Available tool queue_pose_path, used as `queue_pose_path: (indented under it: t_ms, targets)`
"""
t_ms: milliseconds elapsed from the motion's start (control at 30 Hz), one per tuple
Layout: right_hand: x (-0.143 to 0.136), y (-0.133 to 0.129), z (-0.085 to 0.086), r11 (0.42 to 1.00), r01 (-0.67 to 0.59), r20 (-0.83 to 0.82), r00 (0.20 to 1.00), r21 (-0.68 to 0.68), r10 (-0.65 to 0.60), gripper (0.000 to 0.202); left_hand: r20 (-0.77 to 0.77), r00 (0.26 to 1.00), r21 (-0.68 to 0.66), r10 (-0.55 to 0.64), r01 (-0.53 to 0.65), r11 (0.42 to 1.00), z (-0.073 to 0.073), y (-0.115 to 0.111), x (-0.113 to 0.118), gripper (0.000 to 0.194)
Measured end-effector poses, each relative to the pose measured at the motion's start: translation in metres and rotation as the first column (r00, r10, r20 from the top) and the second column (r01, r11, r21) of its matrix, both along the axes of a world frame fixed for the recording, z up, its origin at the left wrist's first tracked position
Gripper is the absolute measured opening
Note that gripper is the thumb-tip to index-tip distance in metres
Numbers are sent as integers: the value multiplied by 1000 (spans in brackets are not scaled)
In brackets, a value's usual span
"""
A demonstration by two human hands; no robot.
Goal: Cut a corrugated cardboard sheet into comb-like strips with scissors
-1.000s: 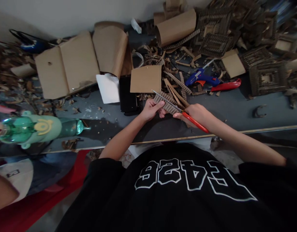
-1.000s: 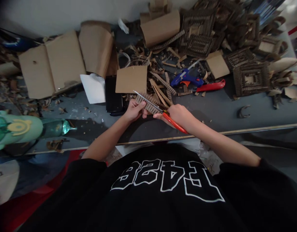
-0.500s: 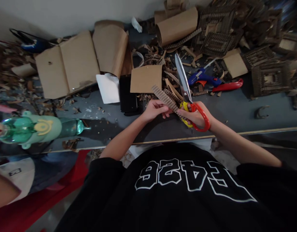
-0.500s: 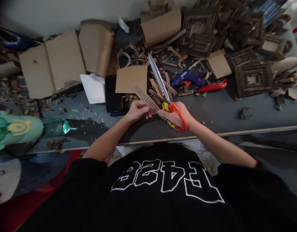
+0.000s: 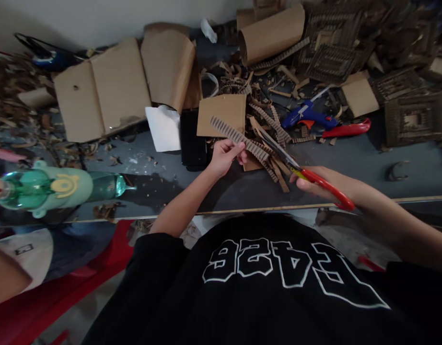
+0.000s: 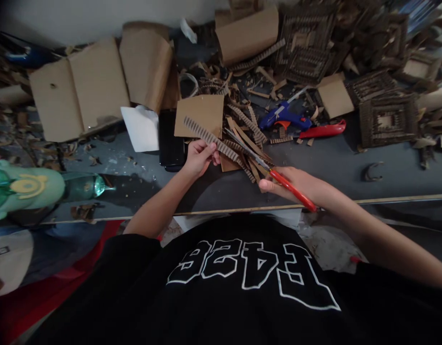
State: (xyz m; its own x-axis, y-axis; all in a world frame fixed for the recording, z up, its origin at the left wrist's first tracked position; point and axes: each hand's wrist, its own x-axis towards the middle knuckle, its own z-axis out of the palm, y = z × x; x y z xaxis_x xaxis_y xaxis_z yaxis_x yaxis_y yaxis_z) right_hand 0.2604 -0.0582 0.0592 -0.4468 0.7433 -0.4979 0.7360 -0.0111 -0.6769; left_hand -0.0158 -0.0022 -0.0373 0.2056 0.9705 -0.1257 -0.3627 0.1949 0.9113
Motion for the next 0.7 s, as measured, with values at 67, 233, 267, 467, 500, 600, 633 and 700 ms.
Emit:
queue_pose_path:
  t_ms: [67,233,267,467,500,600,633,700]
  targets:
    - [-4,-4,-1,995,-61,-33,998,-73,59,69,-6,1000,5,-21,21,1000,-1,-1,0,60]
    - [-18,-4,-5,992,-93,-46,995,-84,90,71,-35,993,-6,-112,112,994,-1,-1,-1,60]
    - [-21,-2,-6,992,-95,-28,995,-78,93,72,-34,991,-7,-131,131,991,-1,-2,-1,60]
    - [-33,4,-6,993,-105,65,992,-46,108,72,-11,984,5,-179,179,984,2,-7,1,58]
    - [-34,5,-5,992,-113,70,991,-49,116,73,-10,984,-3,-179,179,984,2,-8,1,58]
    - [-38,7,-5,992,-117,90,989,-53,121,78,-17,984,-23,-180,180,983,1,-7,0,61]
    - [-39,8,-5,992,-111,94,989,-55,116,80,-17,984,-27,-179,179,983,1,-6,0,61]
    - [-41,9,-7,994,-94,101,990,-56,100,81,-13,983,-31,-181,180,983,0,-5,0,62]
